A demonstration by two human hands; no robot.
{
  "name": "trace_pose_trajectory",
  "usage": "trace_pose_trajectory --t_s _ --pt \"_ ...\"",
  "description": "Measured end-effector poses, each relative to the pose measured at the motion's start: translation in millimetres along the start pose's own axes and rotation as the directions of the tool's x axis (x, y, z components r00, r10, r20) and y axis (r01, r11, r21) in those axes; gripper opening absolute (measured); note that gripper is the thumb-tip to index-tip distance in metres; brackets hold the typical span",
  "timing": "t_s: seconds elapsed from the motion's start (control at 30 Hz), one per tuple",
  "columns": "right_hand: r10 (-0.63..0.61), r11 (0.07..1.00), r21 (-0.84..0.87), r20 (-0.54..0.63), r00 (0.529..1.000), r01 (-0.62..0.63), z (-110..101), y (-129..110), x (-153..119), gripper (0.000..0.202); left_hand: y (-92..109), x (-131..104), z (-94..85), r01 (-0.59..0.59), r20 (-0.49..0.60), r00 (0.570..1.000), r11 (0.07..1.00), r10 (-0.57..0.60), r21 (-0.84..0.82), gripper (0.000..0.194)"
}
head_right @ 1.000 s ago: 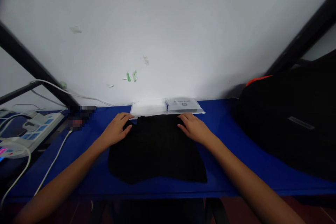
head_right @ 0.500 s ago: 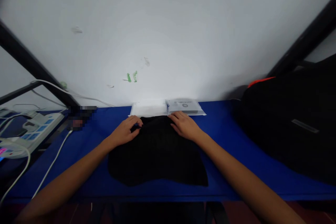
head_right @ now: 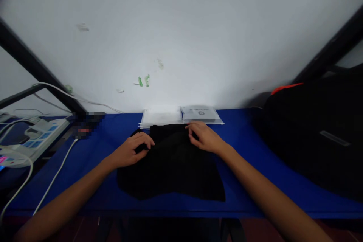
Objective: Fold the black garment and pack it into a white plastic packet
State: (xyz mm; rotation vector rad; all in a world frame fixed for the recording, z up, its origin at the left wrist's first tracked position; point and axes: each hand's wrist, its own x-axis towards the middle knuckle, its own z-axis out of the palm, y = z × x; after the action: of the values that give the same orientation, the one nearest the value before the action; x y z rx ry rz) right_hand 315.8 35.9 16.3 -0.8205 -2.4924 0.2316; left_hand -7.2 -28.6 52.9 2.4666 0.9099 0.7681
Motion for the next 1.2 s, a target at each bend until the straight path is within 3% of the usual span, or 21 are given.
trace_pose_trajectory --t_s 0.23,0.37,0.47,0.57,0.63,0.7,0.83,0.9,0.97,1.07,1.13,1.2 --pt "-0.031 0.998 -0.056 0.040 0.999 0.033 -21 -31 -37 0.016 9 -22 3.5 0.073 0.078 0.994 0.995 -0.078 0.068 0.014" --pt "-0.018 0.996 -0.088 0.068 0.998 0.024 -24 -51 -54 0.023 10 -31 3.1 0.053 0.123 0.991 0.998 -0.058 0.045 0.014" --pt "-0.031 0.991 -0.123 0.132 0.991 0.048 -21 -58 -59 0.025 -4 -32 -0.1 0.076 -0.021 0.997 0.995 -0.075 0.059 0.013" --pt "-0.045 0.989 -0.132 0.165 0.985 0.068 -18 -60 -59 0.026 -35 -32 -4.0 0.253 -0.279 0.941 0.948 -0.194 0.194 0.018" --pt "-0.044 0.990 -0.127 0.152 0.987 0.064 -17 -60 -59 0.026 -55 -33 -6.1 0.392 -0.318 0.898 0.880 -0.304 0.268 0.028" --pt "-0.041 0.992 -0.116 0.118 0.992 0.054 -16 -59 -59 0.026 -67 -35 -7.5 0.454 -0.298 0.881 0.836 -0.368 0.308 0.023" --pt "-0.026 0.993 -0.111 0.065 0.998 0.033 -16 -58 -58 0.025 -54 -38 -12.8 0.358 -0.310 0.912 0.890 -0.269 0.283 0.006" --pt "-0.016 0.992 -0.124 0.054 0.998 0.022 -15 -57 -57 0.026 -35 -39 -18.7 0.237 -0.239 0.953 0.952 -0.189 0.195 0.005" --pt "-0.008 0.991 -0.136 0.047 0.999 0.014 -14 -56 -57 0.027 -17 -41 -25.6 0.149 -0.070 0.987 0.985 -0.143 0.092 0.005" --pt "0.007 0.993 -0.118 0.042 0.999 -0.002 -11 -54 -57 0.026 -2 -49 -32.0 0.138 0.152 0.978 0.990 -0.142 0.035 0.010" --pt "0.017 0.995 -0.098 0.038 0.999 -0.013 -9 -54 -58 0.026 -4 -56 -31.8 0.165 0.183 0.968 0.985 -0.173 0.059 0.024" --pt "0.022 0.996 -0.090 0.031 0.999 -0.019 -7 -53 -60 0.026 -11 -64 -28.7 0.222 0.119 0.965 0.969 -0.234 0.109 0.028"
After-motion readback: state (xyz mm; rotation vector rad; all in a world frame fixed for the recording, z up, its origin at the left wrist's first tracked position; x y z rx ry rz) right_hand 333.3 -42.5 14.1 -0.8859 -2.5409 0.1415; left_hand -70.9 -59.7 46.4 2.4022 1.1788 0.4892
